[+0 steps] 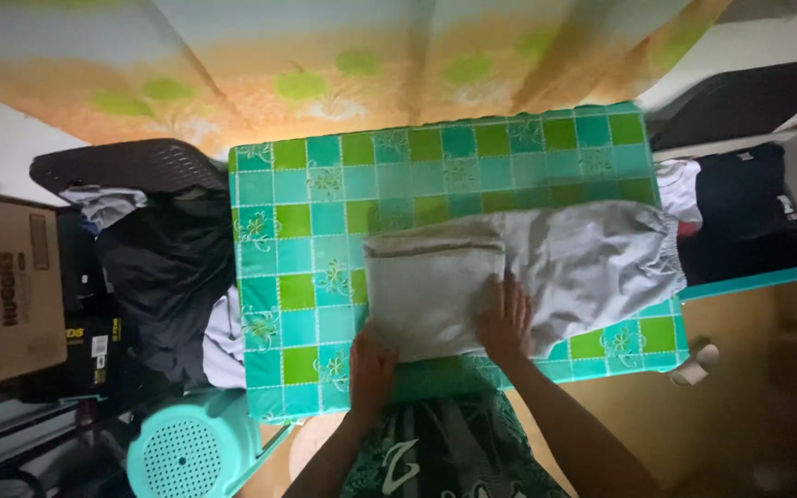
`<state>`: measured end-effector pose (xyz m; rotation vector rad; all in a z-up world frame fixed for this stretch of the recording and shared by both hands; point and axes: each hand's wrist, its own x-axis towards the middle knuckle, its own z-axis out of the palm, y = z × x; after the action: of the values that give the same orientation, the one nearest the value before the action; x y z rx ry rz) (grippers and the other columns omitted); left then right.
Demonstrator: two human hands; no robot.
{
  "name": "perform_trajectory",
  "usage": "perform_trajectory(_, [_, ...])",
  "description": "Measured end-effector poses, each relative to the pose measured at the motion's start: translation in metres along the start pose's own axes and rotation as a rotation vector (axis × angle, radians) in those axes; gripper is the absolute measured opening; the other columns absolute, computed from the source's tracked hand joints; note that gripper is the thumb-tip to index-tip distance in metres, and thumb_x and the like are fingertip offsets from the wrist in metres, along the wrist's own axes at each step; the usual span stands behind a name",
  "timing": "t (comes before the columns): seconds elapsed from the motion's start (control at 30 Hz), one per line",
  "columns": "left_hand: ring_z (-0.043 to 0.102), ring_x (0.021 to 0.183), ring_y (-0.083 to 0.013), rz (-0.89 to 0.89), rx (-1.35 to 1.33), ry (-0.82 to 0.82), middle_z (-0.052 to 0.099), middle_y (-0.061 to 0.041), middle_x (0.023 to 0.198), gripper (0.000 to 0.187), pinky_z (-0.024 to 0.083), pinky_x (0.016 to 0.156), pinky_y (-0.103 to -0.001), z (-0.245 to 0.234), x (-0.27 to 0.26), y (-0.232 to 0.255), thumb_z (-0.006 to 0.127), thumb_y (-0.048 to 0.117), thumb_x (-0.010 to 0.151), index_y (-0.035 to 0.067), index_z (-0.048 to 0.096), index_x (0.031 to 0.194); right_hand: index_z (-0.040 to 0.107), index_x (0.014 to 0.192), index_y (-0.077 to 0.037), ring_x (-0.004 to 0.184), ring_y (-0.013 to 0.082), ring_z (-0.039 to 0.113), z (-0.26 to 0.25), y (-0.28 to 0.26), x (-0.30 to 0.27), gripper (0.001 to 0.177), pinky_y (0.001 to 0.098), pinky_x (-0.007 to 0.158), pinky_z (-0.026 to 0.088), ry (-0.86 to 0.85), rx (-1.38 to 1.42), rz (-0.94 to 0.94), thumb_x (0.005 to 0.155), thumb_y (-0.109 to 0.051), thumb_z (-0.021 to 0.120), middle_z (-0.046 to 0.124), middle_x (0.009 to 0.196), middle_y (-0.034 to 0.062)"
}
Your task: The recorder folds a pair of grey pants and a black shirt on a table and places them in a drawer.
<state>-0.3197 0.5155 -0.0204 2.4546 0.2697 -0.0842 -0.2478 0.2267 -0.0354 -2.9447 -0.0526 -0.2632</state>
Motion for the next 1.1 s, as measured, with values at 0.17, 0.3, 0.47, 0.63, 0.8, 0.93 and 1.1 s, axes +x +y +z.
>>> perform_trajectory(0.17, [0.060, 0.119, -0.0379, -0.209, -0.331, -0.087, 0.061, -0.022, 0.131, 0.064, 0.049, 0.102, -0.046, 0.018, 0.012, -0.025, 0.079, 0.023, 0.086, 0.003, 0.051, 0.140, 0.036, 0.154, 0.000, 0.151, 0.0485, 0.029, 0.002, -0.017, 0.011, 0.083, 0.0606, 0.121, 0.019, -0.102, -0.052, 0.063, 0.085, -0.036, 0.064, 0.034, 0.160, 0.0327])
perform_trajectory(0.3, [0.068, 0.105, -0.0322, -0.347, -0.574, -0.113, 0.069, -0.019, 0.123, 0.060, 0.055, 0.092, -0.041, 0.018, 0.013, -0.011, 0.078, 0.017, 0.084, 0.001, 0.055, 0.138, 0.041, 0.154, 0.000, 0.146, 0.0499, 0.028, -0.028, -0.077, 0.065, 0.075, 0.0620, 0.117, 0.018, -0.061, 0.211, -0.120, 0.092, -0.035, 0.065, 0.037, 0.157, 0.0362])
perform_trajectory(0.47, [0.069, 0.106, -0.0175, -0.400, -1.043, -0.103, 0.065, -0.011, 0.130, 0.061, 0.057, 0.090, -0.033, 0.019, 0.009, -0.007, 0.072, 0.010, 0.084, -0.002, 0.051, 0.140, 0.058, 0.140, -0.008, 0.138, 0.0379, 0.049, 0.003, -0.132, 0.127, 0.052, 0.0518, 0.120, 0.035, -0.229, 0.496, -0.340, 0.095, -0.033, 0.068, 0.058, 0.144, 0.0181])
perform_trajectory(0.63, [0.069, 0.088, -0.0169, -0.566, -0.971, -0.122, 0.076, -0.013, 0.103, 0.036, 0.055, 0.079, -0.031, -0.011, -0.006, 0.012, 0.070, 0.021, 0.093, -0.005, 0.070, 0.118, 0.067, 0.122, -0.006, 0.118, 0.0403, 0.058, -0.007, -0.173, 0.169, 0.047, 0.0528, 0.101, 0.043, -0.466, 0.323, -0.376, 0.088, -0.038, 0.073, 0.064, 0.123, 0.0220])
perform_trajectory(0.8, [0.068, 0.074, -0.0173, -0.745, -0.923, -0.154, 0.077, -0.012, 0.085, 0.034, 0.054, 0.068, -0.032, -0.004, -0.025, -0.009, 0.069, 0.026, 0.095, -0.007, 0.076, 0.098, 0.074, 0.105, -0.011, 0.104, 0.0372, 0.065, 0.001, -0.170, 0.171, 0.025, 0.0520, 0.092, 0.050, -0.556, 0.229, -0.392, 0.095, -0.034, 0.067, 0.071, 0.106, 0.0153])
perform_trajectory(0.93, [0.072, 0.074, -0.0184, -0.804, -1.054, -0.168, 0.078, -0.010, 0.086, 0.032, 0.059, 0.069, -0.033, 0.000, -0.033, -0.013, 0.070, 0.027, 0.092, -0.005, 0.073, 0.099, 0.069, 0.106, -0.003, 0.106, 0.0394, 0.062, 0.031, -0.160, 0.160, 0.031, 0.0541, 0.090, 0.047, -0.298, 0.286, -0.423, 0.090, -0.029, 0.069, 0.068, 0.110, 0.0206])
perform_trajectory(1.1, [0.070, 0.080, -0.0173, -0.598, -0.947, -0.046, 0.075, -0.009, 0.091, 0.036, 0.057, 0.071, -0.032, 0.009, -0.026, -0.019, 0.075, 0.027, 0.087, 0.002, 0.065, 0.112, 0.065, 0.124, 0.007, 0.114, 0.0413, 0.058, 0.032, -0.162, 0.162, 0.052, 0.0516, 0.095, 0.045, 0.050, 0.323, -0.624, 0.088, -0.031, 0.066, 0.063, 0.127, 0.0269])
